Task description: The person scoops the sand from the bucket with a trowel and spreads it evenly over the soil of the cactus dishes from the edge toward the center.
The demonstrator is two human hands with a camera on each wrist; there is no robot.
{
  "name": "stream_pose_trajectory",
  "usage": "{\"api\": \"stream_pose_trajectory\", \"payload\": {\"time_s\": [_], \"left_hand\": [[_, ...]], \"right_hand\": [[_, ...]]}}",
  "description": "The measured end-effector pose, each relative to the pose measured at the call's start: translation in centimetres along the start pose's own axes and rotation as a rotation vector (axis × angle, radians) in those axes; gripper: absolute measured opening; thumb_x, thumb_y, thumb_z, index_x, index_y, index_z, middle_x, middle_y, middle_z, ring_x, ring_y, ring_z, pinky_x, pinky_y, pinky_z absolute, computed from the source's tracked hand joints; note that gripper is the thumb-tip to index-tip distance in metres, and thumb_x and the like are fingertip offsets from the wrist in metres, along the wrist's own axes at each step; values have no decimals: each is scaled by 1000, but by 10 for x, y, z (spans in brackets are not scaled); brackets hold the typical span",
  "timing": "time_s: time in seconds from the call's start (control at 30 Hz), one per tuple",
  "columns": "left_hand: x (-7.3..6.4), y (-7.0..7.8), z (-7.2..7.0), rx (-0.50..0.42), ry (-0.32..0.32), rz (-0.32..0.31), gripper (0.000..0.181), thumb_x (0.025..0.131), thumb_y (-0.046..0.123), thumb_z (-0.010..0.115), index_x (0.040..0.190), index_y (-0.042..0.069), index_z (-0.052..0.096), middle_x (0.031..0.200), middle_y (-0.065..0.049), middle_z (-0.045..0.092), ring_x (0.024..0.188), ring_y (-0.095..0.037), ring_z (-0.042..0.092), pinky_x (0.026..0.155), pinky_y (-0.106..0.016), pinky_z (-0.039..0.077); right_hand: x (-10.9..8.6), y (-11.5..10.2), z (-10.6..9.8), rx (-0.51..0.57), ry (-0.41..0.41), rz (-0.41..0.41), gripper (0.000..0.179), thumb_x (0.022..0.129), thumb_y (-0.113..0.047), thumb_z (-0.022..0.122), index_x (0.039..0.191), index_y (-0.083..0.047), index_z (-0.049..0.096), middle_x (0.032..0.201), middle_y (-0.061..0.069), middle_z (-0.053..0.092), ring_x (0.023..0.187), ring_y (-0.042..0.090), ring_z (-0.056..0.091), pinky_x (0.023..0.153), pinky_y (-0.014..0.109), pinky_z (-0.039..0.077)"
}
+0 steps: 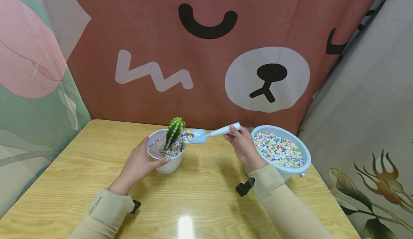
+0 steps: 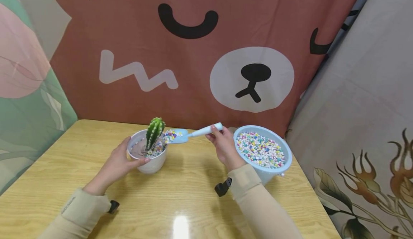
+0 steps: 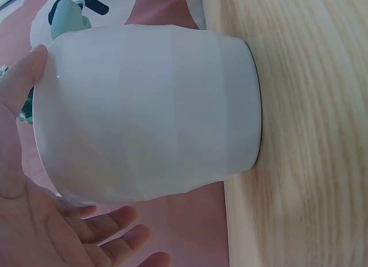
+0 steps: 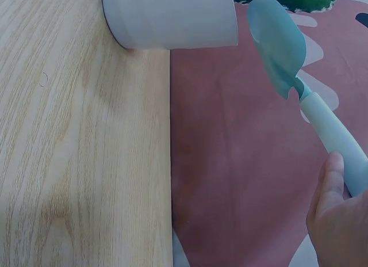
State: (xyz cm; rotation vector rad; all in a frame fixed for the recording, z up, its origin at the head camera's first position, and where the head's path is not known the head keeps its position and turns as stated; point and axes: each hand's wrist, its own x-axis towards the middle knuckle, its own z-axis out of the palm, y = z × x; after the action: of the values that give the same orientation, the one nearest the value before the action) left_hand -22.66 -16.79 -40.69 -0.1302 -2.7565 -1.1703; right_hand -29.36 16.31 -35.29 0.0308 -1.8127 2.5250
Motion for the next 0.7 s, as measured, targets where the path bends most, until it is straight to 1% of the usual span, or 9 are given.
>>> {"api": "stream_pose_trajectory", "payload": {"time_s": [0.23,0.5,0.7], "left_hand": [[-2,3,-1,-11,-18,-18,123,83,60,81,160,-9,15,158,-38,29,143,-56,30,108,-73,31],[-1,1,0,-21,-1,-5,121,83,58,81,160,-9,16,156,-38,31,142,-57,32,108,-73,32],[0,-2,2,-18,-1,-8,121,83,60,80,160,-9,16,157,-38,30,142,-57,31,107,-74,32]], "right_hand": [[1,1,5,-16,4,19,16,109,-8,50,96,-7,59,97,2,63,87,11,66,84,24,56],[4,4,7,-47,21,25,11,109,-8,50,104,-3,58,103,4,60,90,12,66,87,25,56],[3,6,8,-64,19,28,10,109,-7,50,108,0,56,105,5,58,90,13,65,87,24,56]]}}
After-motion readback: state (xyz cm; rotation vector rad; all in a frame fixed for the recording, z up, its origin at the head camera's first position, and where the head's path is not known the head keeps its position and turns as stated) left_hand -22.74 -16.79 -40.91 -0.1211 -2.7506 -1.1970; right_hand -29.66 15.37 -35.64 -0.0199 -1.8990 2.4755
